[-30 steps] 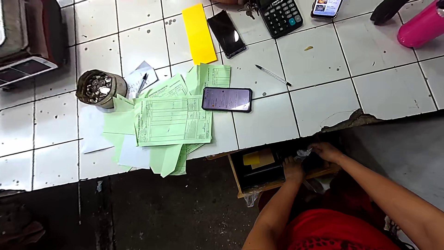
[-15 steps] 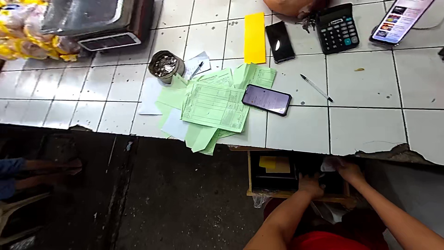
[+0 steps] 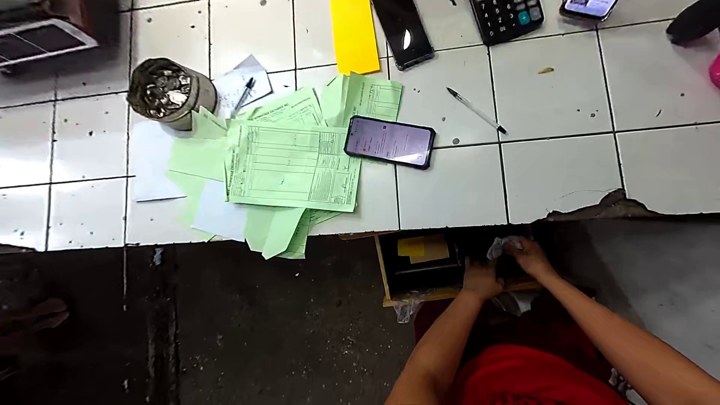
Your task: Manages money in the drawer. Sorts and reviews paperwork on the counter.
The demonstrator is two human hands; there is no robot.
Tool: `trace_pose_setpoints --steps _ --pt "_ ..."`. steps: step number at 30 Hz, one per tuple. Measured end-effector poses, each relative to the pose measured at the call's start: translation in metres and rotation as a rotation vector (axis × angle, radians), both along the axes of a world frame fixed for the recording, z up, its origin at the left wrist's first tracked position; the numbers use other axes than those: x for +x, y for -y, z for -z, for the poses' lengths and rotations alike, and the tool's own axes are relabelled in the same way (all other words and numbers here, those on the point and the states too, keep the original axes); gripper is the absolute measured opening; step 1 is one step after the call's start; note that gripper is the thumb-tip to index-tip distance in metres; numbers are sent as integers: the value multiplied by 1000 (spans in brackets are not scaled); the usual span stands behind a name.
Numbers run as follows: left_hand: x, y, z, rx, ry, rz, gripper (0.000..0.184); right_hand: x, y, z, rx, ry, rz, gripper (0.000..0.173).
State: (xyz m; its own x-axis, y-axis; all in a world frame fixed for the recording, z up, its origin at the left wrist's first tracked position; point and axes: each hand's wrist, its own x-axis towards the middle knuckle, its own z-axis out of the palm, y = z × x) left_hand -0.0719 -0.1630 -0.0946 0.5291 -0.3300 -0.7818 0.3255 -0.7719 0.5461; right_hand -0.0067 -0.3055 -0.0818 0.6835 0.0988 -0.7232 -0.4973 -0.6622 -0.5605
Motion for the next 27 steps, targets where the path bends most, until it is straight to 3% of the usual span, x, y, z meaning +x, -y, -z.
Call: trace_pose_setpoints --steps 5,11,18,21,23,25,27 --pt "0 -6 1 -33 10 52 49 12 4 19 46 178 -334 29" --pt "-2 0 -6 -17 9 93 67 14 -24 5 -297 61 -692 35" --pt "-6 -2 -6 -41 16 63 61 22 -40 -7 -312 3 -995 32" --pt "-6 -1 -9 -52 5 91 62 12 -42 -5 -472 -109 -1146 30" --pt "-8 -2 -10 -55 32 103 60 3 -35 9 -500 -94 -1080 38" --pt "-17 -3 -9 -43 128 85 58 6 -41 13 -502 -204 -1074 45" --pt "-33 -5 -2 -2 313 54 59 19 -55 11 -518 -409 -1236 45"
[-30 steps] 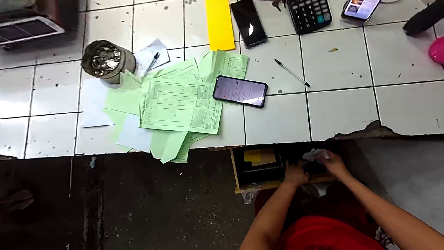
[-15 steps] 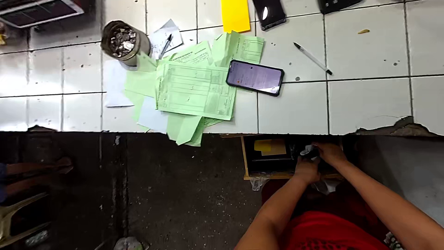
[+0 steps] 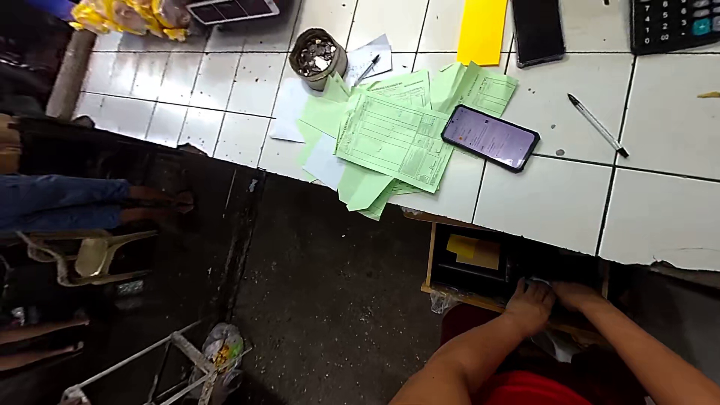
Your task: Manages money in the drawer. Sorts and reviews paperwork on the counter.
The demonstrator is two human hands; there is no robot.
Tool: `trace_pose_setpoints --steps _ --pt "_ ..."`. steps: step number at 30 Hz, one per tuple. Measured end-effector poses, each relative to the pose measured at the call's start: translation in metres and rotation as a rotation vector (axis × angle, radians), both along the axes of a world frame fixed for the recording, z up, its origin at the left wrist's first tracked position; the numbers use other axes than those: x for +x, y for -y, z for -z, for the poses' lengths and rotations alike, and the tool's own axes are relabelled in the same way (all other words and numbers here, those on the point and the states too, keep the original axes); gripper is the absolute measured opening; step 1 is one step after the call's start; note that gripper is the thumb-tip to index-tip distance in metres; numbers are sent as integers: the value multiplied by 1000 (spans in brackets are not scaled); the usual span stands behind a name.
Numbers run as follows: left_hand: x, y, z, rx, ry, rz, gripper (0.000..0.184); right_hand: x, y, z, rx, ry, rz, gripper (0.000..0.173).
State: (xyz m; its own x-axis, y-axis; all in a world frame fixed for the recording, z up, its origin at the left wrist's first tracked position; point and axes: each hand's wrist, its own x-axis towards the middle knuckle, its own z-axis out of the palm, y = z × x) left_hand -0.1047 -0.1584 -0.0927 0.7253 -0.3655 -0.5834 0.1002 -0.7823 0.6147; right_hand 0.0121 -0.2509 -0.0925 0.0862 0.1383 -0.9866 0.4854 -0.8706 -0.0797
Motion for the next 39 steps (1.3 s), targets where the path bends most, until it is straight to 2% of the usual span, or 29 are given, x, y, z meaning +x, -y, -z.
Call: trace_pose_setpoints --steps 2,4,5,8,11,14,17,19,21,23,26,28,31,33,35,39 --pt "-16 -2 11 75 132 -49 69 7 -6 -4 2 -13 0 53" --pt "-16 -8 14 144 -14 -93 87 3 -7 -8 65 148 69 73" --pt "-11 -13 13 183 -111 -100 91 -1 -8 -12 95 232 96 76" --pt "3 -37 -2 229 -212 -106 83 -15 -7 -29 200 353 150 71" --pt "3 -66 -26 188 -137 -216 78 -19 3 -53 324 303 192 64" --pt "-1 -94 -54 179 -76 -310 67 -6 15 -76 413 256 193 50" --pt "-5 -116 -84 167 44 -416 52 12 17 -106 609 322 136 39" --pt "-10 -127 -104 155 166 -525 44 18 14 -127 891 459 138 34" --pt "-9 -138 -120 154 372 -650 38 25 2 -142 1156 623 177 30" --pt "-2 -153 -127 169 611 -729 33 31 -12 -150 1279 709 224 27" --pt "13 -186 -141 243 814 -794 32 48 -38 -138 1327 679 268 23" --pt "23 -211 -156 302 767 -817 35 61 -56 -122 1317 726 261 20" --pt "24 -247 -175 392 640 -838 38 72 -83 -129 1151 723 234 23" --pt "18 -273 -180 416 542 -843 40 75 -104 -131 1179 780 194 24" --pt "12 -303 -182 425 471 -820 42 80 -134 -137 1236 833 183 37" --pt "12 -374 -188 368 418 -718 41 103 -205 -151 1085 831 255 88"
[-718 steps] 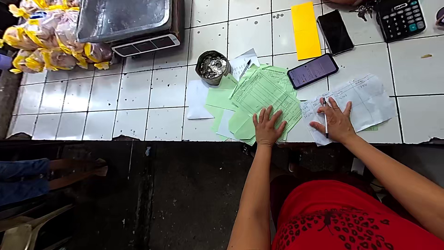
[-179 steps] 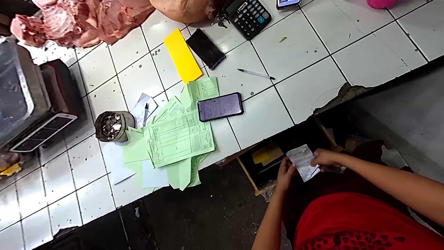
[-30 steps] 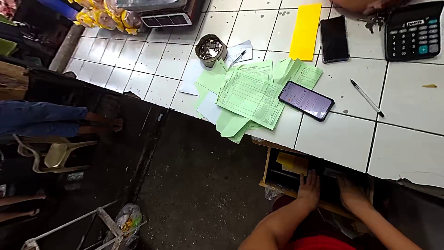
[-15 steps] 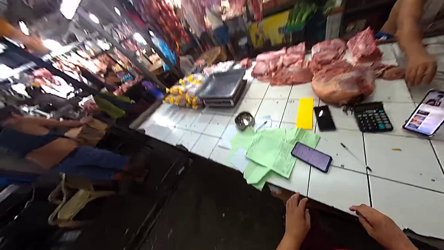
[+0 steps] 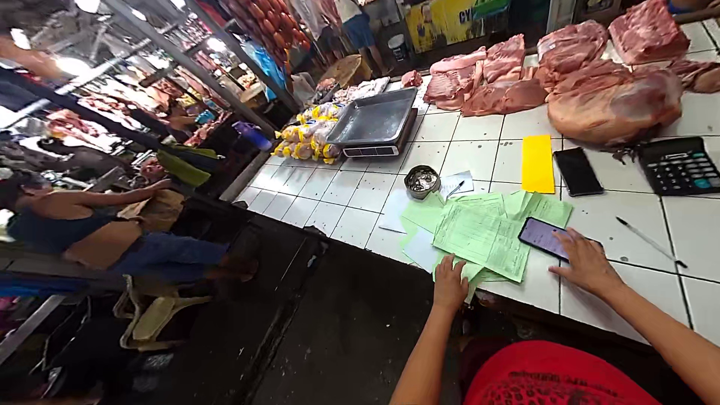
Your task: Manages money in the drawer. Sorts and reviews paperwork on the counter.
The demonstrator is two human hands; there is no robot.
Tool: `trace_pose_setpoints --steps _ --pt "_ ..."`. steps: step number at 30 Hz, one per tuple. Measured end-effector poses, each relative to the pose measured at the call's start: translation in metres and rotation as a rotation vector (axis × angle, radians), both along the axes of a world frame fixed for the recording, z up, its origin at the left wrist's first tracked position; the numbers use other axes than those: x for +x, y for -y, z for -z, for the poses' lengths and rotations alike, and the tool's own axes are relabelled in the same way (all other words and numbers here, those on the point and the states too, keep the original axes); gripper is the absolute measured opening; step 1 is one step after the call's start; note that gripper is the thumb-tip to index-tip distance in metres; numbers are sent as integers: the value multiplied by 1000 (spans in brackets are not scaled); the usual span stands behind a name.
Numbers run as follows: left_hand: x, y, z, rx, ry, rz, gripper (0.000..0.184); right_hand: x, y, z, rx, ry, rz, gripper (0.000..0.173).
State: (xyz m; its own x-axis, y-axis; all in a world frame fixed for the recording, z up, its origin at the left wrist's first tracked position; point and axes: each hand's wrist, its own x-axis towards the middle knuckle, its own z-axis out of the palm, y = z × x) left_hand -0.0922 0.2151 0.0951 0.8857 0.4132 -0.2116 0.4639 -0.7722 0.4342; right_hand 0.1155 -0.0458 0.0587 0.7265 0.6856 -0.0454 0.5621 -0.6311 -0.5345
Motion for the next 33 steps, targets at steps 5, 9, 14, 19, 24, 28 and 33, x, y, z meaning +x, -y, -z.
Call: trace_pose_setpoints --steps 5,9,14,19,24,28,33 --pt "25 -83 -9 -42 68 193 40 16 -57 -10 -186 -238 219 109" --pt "84 -129 -15 -88 24 366 49 20 -70 -12 -226 -238 294 100" --pt "155 -144 -11 -109 -169 260 100 3 -83 -13 -256 -278 436 95" --pt "173 -141 -7 -284 -254 40 117 -35 -115 -29 -114 -242 702 72" --pt "155 -131 -18 -735 -194 122 40 -74 -146 -28 82 -432 1005 94" --pt "136 -108 -28 -1055 -344 256 64 -79 -158 -26 204 -532 1082 96" --pt "118 -93 0 -912 -61 264 88 -78 -163 -39 183 -689 1044 76"
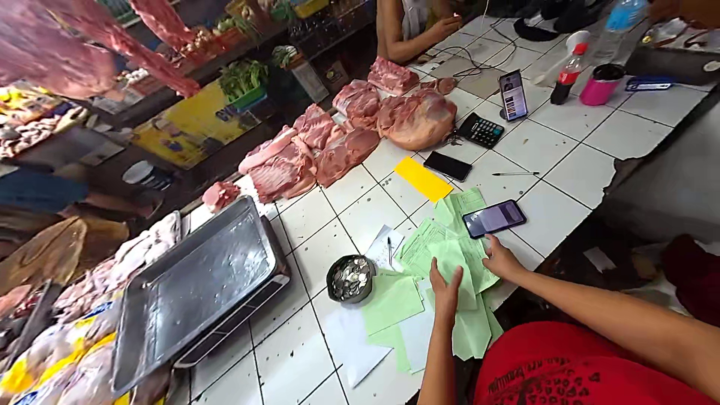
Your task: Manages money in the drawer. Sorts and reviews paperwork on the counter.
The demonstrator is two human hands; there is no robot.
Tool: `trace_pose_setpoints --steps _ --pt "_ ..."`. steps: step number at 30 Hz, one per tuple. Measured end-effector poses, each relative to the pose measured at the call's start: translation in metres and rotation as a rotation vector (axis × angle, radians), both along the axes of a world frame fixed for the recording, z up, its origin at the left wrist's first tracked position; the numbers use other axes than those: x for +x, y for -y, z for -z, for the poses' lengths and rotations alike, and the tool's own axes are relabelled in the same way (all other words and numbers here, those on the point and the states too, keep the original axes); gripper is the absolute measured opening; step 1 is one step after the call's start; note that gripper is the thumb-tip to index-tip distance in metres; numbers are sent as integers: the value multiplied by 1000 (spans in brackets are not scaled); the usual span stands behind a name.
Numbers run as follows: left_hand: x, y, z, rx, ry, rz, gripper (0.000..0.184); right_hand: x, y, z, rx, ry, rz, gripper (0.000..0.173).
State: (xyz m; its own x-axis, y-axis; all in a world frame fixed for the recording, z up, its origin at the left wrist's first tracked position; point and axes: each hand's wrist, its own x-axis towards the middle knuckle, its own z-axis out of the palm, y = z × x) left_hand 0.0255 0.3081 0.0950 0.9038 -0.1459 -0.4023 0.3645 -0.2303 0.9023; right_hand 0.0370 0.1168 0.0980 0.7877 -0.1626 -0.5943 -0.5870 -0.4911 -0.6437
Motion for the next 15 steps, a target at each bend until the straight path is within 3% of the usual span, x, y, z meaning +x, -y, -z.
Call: trace_pose_setpoints --steps 2,5,9,12,15 --pt "-9 6 -10 183 169 -35 109 -3 2 -7 135 -22 101 57" --pt "-19 10 -30 416 494 -162 97 -6 6 -36 382 7 292 28" --pt "-15 10 -60 424 661 -176 94 -5 37 -80 598 84 261 16" --pt "-6 19 -79 249 571 8 106 -4 76 -113 722 118 -13 16" --pt "-5 52 -103 115 323 119 86 0 119 -133 809 168 -142 20"
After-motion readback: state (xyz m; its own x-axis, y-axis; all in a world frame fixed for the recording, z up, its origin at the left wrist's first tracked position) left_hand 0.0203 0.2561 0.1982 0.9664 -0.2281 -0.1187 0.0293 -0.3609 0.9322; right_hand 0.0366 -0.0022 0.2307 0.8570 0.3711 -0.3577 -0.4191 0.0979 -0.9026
